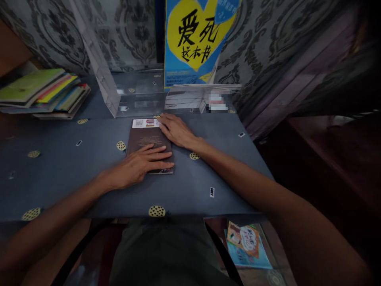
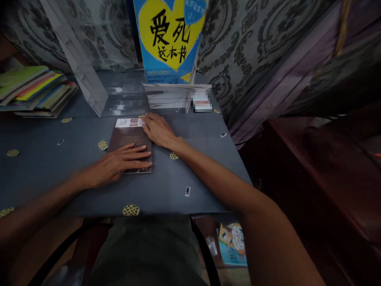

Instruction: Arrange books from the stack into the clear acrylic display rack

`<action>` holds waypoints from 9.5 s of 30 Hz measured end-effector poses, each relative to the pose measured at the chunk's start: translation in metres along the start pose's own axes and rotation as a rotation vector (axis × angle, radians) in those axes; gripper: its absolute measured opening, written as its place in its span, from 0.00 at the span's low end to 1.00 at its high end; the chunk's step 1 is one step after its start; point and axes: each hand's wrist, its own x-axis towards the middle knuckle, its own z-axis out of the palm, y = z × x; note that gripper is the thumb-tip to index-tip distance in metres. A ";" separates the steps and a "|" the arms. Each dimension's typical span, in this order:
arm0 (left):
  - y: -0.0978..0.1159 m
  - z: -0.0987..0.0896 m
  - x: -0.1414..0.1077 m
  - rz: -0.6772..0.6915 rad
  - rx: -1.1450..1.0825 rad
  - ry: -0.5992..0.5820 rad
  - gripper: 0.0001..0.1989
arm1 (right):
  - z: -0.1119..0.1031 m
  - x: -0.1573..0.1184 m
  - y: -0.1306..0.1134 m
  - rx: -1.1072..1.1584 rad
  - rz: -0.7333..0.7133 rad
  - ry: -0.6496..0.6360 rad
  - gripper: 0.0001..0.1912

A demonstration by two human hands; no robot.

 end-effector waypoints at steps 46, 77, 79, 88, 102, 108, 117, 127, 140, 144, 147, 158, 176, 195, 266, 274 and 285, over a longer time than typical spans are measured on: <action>-0.029 -0.044 0.031 -0.542 0.524 0.137 0.19 | -0.025 -0.012 -0.003 0.424 0.134 0.105 0.15; 0.008 -0.025 0.046 -0.589 0.646 0.110 0.17 | -0.028 -0.034 -0.018 0.615 0.182 0.082 0.17; 0.008 -0.026 0.046 -0.592 0.625 0.112 0.17 | -0.028 -0.034 -0.018 0.608 0.176 0.088 0.17; 0.014 -0.034 0.050 -0.631 0.588 0.061 0.19 | -0.027 -0.035 -0.017 0.601 0.154 0.112 0.17; 0.012 -0.027 0.046 -0.611 0.631 0.040 0.21 | -0.026 -0.043 -0.024 0.491 0.007 0.193 0.18; 0.008 -0.034 0.042 -0.580 0.568 0.057 0.18 | -0.023 -0.045 -0.027 0.276 -0.033 0.081 0.17; -0.039 -0.039 -0.042 -0.661 0.375 0.222 0.24 | -0.026 -0.053 -0.038 -0.085 -0.205 0.050 0.18; -0.025 -0.028 -0.049 -0.767 0.521 0.229 0.24 | -0.020 -0.024 -0.027 0.020 -0.110 -0.034 0.15; 0.008 -0.031 -0.054 -0.497 0.488 0.054 0.32 | -0.010 0.004 0.007 0.205 -0.174 -0.056 0.22; 0.015 -0.016 -0.050 -0.350 0.472 0.054 0.28 | -0.008 0.002 0.006 0.184 -0.176 -0.069 0.22; 0.018 -0.009 -0.047 -0.308 0.497 0.084 0.24 | -0.009 -0.001 0.000 0.159 -0.162 -0.073 0.22; 0.015 -0.013 -0.049 -0.110 0.585 0.153 0.25 | -0.008 -0.036 -0.030 0.221 -0.187 -0.015 0.22; 0.017 -0.008 -0.053 -0.155 0.447 0.200 0.19 | -0.025 -0.085 -0.090 0.409 -0.341 0.017 0.19; -0.068 -0.025 -0.043 -0.749 -0.027 0.573 0.28 | -0.007 -0.059 -0.077 0.312 -0.172 0.015 0.16; 0.003 -0.026 0.022 -0.422 -1.100 0.246 0.29 | -0.065 -0.119 -0.047 1.188 0.539 0.490 0.27; -0.003 -0.017 0.031 -0.485 -1.190 0.255 0.31 | -0.058 -0.113 -0.031 1.218 0.607 0.468 0.27; -0.003 -0.011 0.040 -0.587 -1.183 0.205 0.34 | -0.059 -0.112 -0.019 1.222 0.681 0.391 0.27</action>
